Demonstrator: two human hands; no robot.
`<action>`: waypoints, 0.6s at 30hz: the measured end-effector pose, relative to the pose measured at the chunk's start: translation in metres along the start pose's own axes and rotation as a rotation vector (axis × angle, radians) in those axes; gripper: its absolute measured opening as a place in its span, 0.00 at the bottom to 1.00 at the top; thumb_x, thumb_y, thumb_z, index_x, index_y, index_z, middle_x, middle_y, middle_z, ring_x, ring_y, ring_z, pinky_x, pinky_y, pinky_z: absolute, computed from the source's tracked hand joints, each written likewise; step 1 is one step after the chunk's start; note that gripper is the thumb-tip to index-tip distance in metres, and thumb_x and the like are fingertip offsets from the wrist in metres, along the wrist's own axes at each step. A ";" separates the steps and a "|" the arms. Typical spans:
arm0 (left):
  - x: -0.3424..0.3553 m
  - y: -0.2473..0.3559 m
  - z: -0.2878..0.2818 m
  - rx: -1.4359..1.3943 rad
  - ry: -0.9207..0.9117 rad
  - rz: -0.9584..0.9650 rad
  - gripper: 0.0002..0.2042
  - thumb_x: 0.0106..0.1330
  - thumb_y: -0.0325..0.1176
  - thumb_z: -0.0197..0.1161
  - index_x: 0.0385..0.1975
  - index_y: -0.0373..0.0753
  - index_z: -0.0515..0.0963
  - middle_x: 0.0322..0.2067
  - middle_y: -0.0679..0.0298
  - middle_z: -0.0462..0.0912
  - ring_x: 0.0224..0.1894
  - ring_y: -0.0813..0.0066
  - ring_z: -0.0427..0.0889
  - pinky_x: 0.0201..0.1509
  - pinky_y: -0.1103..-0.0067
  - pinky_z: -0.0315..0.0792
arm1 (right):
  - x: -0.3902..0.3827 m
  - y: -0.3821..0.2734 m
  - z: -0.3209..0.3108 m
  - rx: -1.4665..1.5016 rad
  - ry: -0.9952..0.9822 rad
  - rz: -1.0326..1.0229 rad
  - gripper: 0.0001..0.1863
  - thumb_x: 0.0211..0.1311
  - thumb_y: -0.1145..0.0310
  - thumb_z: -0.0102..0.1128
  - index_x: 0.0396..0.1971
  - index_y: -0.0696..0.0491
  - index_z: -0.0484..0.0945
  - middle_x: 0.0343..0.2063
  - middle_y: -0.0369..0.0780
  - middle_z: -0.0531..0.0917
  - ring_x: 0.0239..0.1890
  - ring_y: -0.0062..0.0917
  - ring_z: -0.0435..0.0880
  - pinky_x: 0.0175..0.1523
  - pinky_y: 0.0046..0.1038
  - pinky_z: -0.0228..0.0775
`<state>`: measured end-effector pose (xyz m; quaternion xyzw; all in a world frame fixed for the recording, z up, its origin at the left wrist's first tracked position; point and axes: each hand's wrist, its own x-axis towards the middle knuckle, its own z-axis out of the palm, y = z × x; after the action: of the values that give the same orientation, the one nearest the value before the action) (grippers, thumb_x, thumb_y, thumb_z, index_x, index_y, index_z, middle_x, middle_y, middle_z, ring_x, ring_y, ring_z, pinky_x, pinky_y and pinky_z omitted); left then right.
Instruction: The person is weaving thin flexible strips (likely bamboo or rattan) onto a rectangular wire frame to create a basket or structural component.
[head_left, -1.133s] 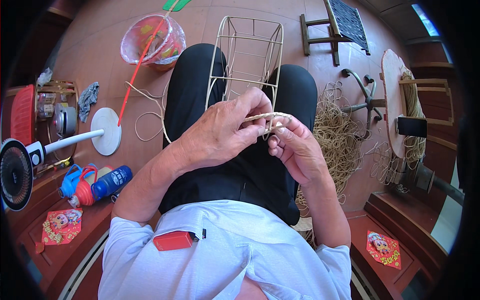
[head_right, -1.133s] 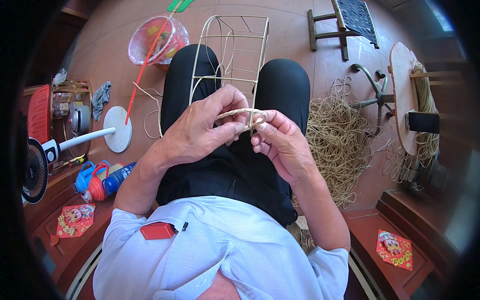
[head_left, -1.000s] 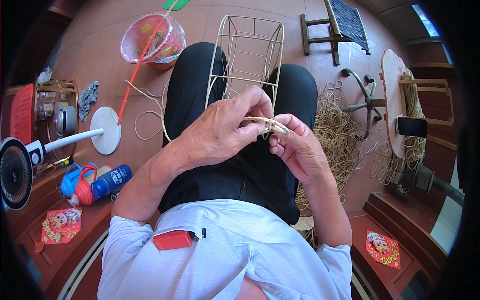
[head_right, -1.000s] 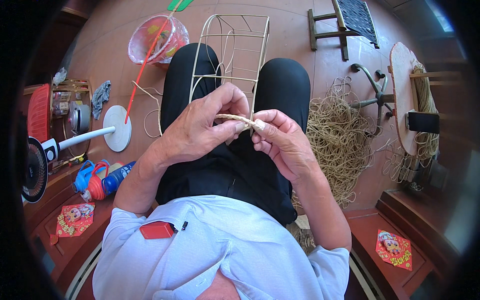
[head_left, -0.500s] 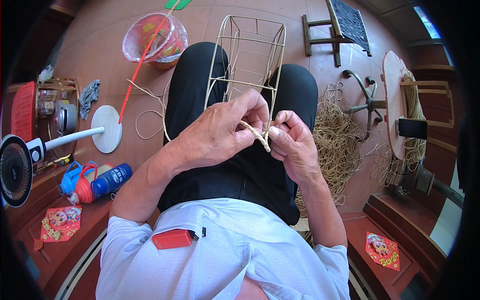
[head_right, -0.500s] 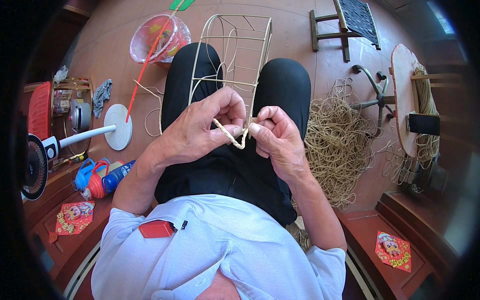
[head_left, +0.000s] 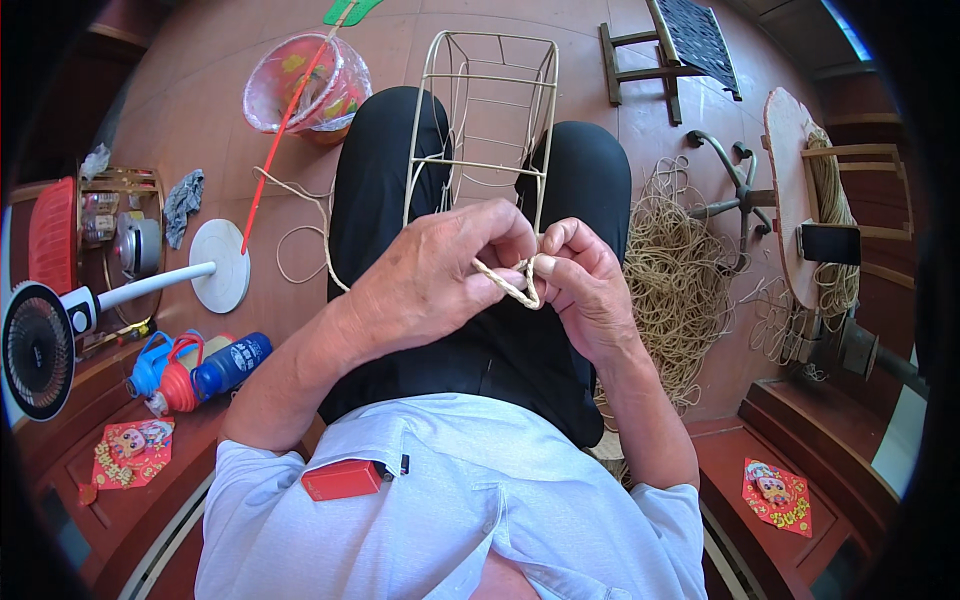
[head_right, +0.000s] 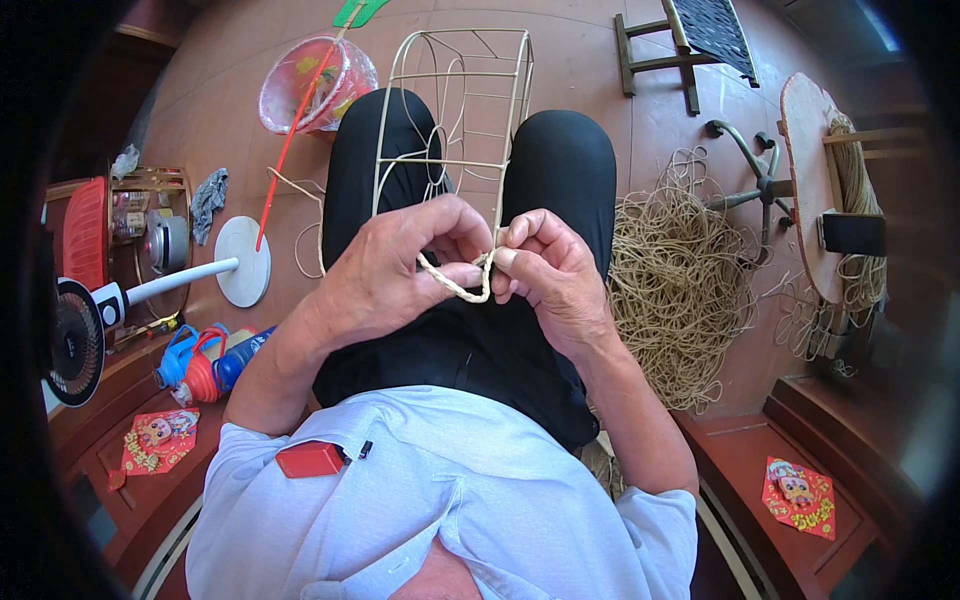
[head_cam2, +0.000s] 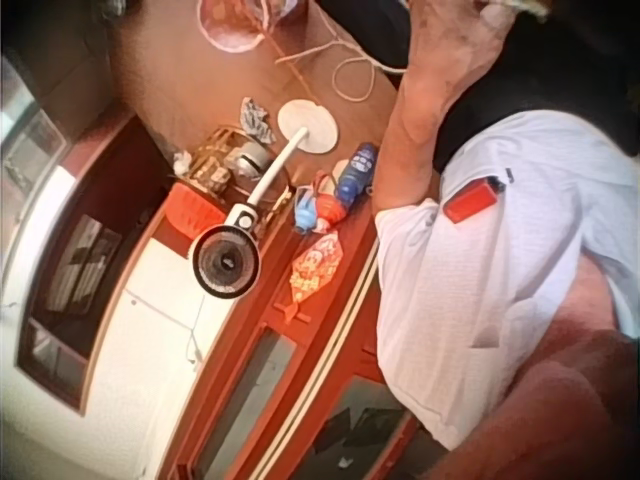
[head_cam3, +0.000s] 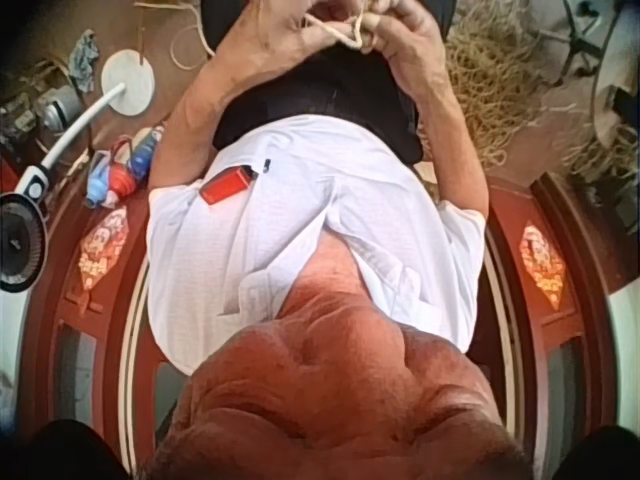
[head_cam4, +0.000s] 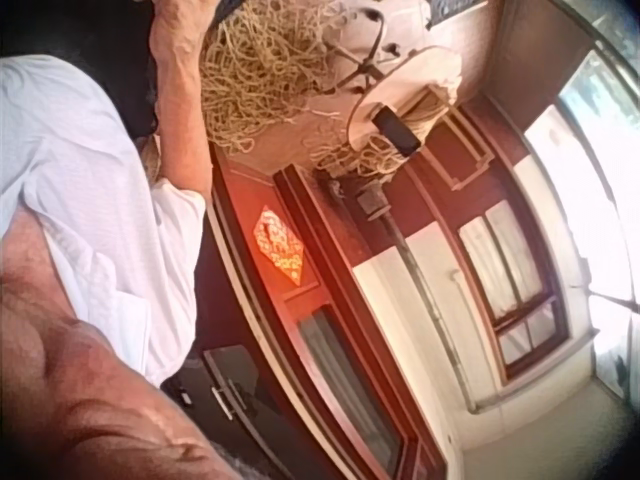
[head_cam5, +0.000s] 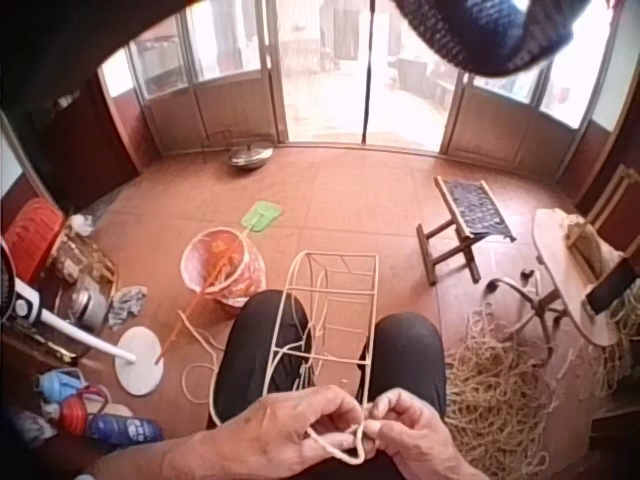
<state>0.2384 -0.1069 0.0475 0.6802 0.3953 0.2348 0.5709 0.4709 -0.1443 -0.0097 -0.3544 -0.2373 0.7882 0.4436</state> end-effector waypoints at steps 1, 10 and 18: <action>-0.001 0.000 0.005 0.094 0.052 0.038 0.10 0.71 0.26 0.73 0.48 0.34 0.81 0.39 0.62 0.87 0.42 0.72 0.91 0.49 0.74 0.84 | 0.000 0.000 -0.001 0.004 -0.006 -0.012 0.07 0.79 0.74 0.68 0.48 0.52 0.77 0.37 0.35 0.86 0.35 0.17 0.88 0.41 0.21 0.82; -0.006 0.001 0.019 0.183 0.217 0.031 0.05 0.70 0.24 0.74 0.43 0.33 0.88 0.37 0.59 0.91 0.38 0.74 0.92 0.44 0.78 0.85 | -0.011 0.019 0.003 -0.120 0.128 -0.191 0.10 0.77 0.76 0.70 0.53 0.63 0.84 0.44 0.41 0.90 0.44 0.21 0.92 0.48 0.25 0.92; -0.007 0.003 0.014 0.113 0.178 -0.079 0.07 0.69 0.20 0.72 0.44 0.32 0.89 0.37 0.64 0.91 0.41 0.82 0.90 0.46 0.80 0.83 | -0.014 0.031 0.012 -0.212 0.196 -0.294 0.09 0.78 0.78 0.69 0.52 0.64 0.85 0.44 0.42 0.91 0.42 0.20 0.92 0.49 0.22 0.89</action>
<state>0.2461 -0.1211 0.0477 0.6715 0.4836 0.2492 0.5031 0.4498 -0.1725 -0.0182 -0.4356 -0.3236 0.6475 0.5350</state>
